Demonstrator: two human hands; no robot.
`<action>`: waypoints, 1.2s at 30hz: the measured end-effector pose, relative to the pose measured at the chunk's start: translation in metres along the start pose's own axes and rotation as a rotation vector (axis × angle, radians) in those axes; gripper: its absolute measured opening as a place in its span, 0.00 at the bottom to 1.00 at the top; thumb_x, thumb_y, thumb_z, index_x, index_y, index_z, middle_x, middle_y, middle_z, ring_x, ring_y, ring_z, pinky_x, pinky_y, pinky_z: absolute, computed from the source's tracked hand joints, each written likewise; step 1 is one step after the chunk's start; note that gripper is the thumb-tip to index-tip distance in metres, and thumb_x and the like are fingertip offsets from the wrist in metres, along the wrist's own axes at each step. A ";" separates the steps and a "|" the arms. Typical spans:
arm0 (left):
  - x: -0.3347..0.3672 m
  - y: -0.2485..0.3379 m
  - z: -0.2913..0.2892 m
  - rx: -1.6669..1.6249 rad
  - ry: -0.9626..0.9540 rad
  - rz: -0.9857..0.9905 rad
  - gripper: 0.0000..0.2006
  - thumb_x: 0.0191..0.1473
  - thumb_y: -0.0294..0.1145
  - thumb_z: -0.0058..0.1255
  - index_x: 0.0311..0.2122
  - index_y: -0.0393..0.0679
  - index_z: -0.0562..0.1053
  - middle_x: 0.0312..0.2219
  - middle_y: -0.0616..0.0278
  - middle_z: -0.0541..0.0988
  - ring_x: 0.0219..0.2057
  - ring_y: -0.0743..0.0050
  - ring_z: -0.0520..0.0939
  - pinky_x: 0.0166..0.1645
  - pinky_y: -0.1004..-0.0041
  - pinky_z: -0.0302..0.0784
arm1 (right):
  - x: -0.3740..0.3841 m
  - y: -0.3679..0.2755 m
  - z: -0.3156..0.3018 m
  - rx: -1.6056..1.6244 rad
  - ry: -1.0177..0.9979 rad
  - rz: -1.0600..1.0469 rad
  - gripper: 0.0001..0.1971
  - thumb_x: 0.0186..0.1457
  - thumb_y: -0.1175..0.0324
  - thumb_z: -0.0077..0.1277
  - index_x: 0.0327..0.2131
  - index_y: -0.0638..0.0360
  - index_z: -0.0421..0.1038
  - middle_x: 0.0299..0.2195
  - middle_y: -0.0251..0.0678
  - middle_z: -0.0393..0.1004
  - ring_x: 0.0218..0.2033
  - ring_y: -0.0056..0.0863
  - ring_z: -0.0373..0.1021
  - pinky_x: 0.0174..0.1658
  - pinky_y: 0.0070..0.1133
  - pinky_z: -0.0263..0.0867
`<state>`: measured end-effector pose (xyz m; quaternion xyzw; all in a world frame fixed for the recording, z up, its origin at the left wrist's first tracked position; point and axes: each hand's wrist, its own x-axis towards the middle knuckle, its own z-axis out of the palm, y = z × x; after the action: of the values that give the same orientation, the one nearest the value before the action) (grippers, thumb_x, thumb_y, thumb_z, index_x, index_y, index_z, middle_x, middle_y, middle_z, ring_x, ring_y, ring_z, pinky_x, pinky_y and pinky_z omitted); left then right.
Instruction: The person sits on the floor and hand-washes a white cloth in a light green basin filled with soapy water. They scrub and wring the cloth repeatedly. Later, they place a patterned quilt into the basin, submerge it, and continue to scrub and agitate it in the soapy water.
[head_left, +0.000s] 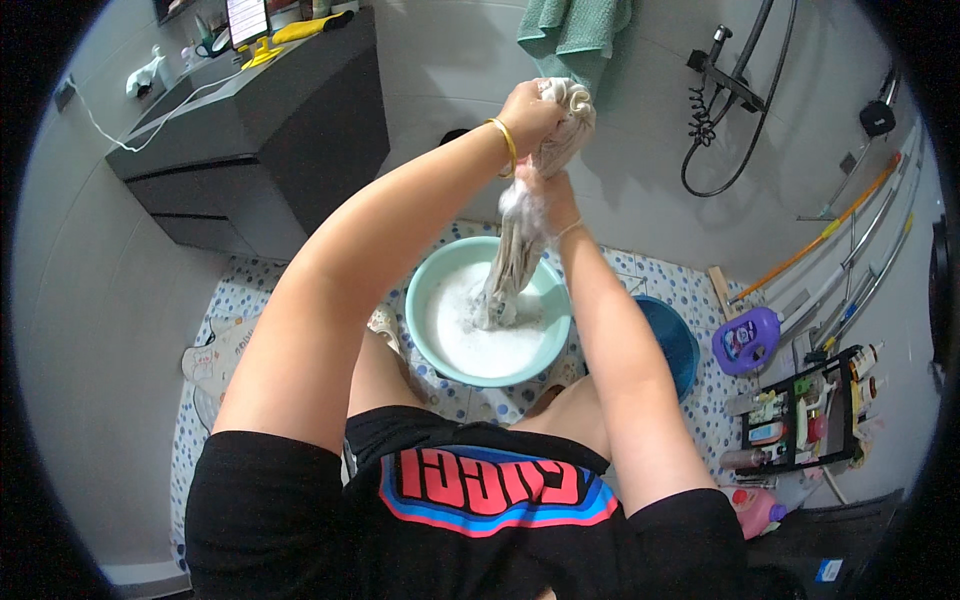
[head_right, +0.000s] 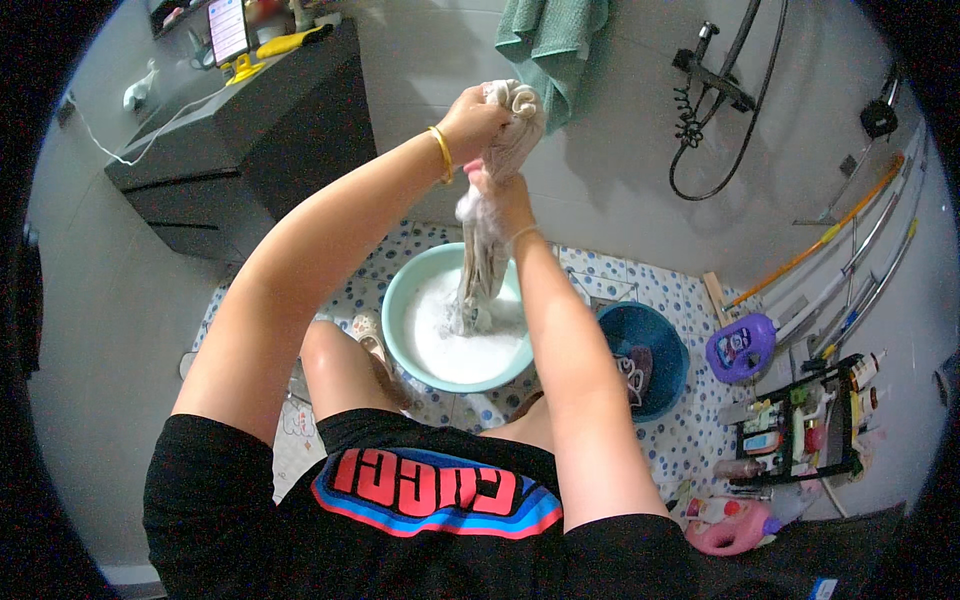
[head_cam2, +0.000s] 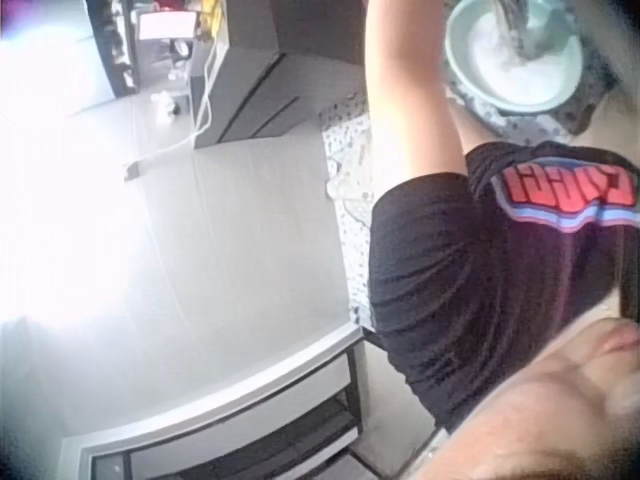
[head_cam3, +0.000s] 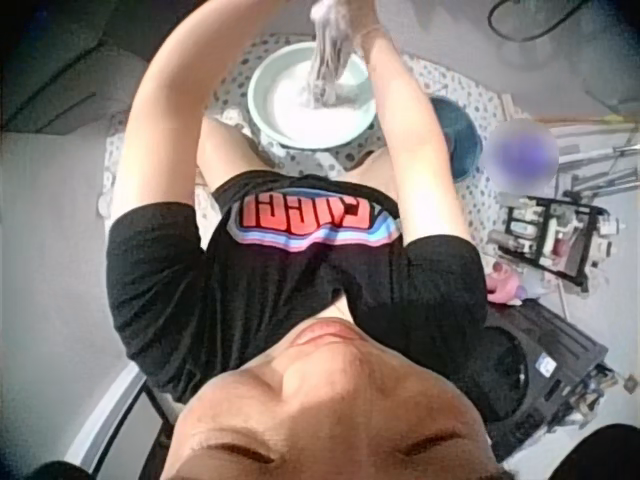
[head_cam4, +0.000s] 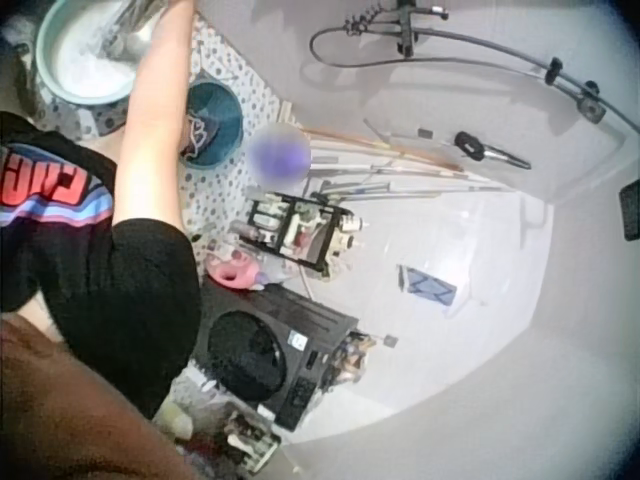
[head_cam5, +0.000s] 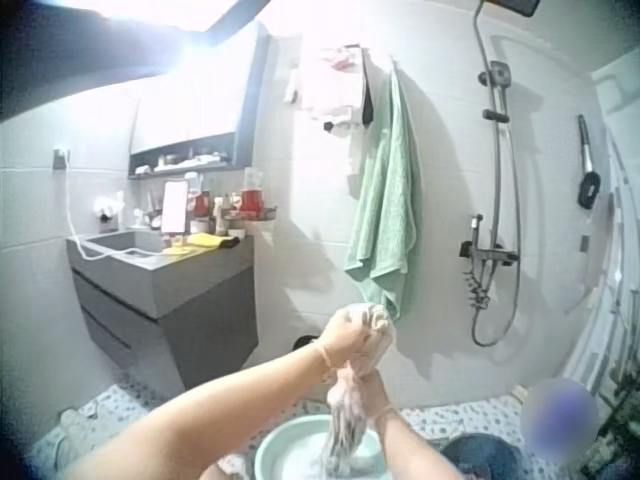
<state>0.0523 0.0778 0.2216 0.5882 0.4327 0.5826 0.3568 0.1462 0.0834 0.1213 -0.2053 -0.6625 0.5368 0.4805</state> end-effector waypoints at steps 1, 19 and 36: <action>0.003 -0.002 -0.002 0.043 0.046 0.023 0.11 0.37 0.19 0.42 0.32 0.38 0.70 0.24 0.61 0.73 0.25 0.77 0.72 0.30 0.76 0.69 | -0.002 0.006 0.006 0.127 0.008 0.054 0.13 0.43 0.69 0.50 0.33 0.63 0.65 0.23 0.32 0.68 0.21 0.19 0.64 0.23 0.15 0.61; 0.017 0.028 -0.045 -0.325 0.288 0.090 0.13 0.44 0.19 0.37 0.39 0.35 0.65 0.33 0.52 0.70 0.38 0.60 0.73 0.46 0.62 0.69 | -0.106 0.126 0.002 0.070 0.259 0.538 0.09 0.45 0.66 0.50 0.28 0.62 0.71 0.21 0.30 0.71 0.23 0.17 0.66 0.28 0.17 0.60; -0.107 -0.166 -0.049 0.147 -0.169 -0.166 0.28 0.33 0.21 0.49 0.47 0.44 0.62 0.37 0.59 0.71 0.38 0.70 0.71 0.41 0.74 0.67 | -0.027 0.023 0.017 -0.153 -0.023 0.204 0.07 0.42 0.74 0.49 0.29 0.62 0.68 0.21 0.28 0.69 0.21 0.15 0.63 0.25 0.15 0.60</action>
<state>-0.0058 0.0368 0.0312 0.6217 0.4898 0.4663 0.3951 0.1379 0.0610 0.0895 -0.3015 -0.6826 0.5332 0.3986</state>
